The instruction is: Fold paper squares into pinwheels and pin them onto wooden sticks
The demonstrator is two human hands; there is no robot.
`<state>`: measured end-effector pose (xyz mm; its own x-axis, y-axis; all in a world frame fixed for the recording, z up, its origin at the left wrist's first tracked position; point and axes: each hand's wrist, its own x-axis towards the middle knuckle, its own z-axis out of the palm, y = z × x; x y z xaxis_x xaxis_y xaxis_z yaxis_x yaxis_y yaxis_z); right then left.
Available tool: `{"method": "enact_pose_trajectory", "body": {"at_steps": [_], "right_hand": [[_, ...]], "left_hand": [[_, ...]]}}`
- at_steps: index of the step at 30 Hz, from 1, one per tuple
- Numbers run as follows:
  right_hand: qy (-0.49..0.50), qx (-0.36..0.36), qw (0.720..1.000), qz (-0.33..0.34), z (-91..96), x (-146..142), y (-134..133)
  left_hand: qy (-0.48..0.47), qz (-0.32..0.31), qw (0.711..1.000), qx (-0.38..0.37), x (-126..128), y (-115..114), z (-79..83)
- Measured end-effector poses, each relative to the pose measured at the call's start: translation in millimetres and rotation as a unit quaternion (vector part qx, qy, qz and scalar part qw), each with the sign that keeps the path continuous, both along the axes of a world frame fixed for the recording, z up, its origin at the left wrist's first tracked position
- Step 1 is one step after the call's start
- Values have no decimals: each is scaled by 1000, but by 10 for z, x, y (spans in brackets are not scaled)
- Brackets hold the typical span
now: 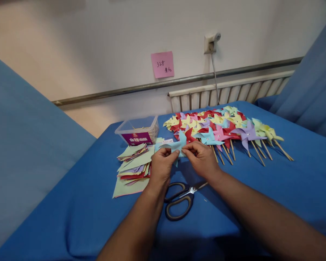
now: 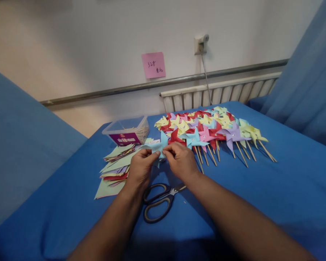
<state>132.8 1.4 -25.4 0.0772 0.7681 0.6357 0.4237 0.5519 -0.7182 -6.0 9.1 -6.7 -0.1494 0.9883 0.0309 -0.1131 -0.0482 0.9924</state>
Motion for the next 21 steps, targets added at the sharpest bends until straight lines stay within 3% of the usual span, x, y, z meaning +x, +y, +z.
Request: {"method": "enact_pose_trajectory", "body": {"at_steps": [10, 21], "right_hand": [[-12, 8, 1000, -4, 8, 10, -7], [-58, 24, 998, -20, 17, 15, -24]], "left_hand": [[0, -4, 1000, 0, -4, -3, 5], [128, 40, 989, 59, -34, -11, 14]]}}
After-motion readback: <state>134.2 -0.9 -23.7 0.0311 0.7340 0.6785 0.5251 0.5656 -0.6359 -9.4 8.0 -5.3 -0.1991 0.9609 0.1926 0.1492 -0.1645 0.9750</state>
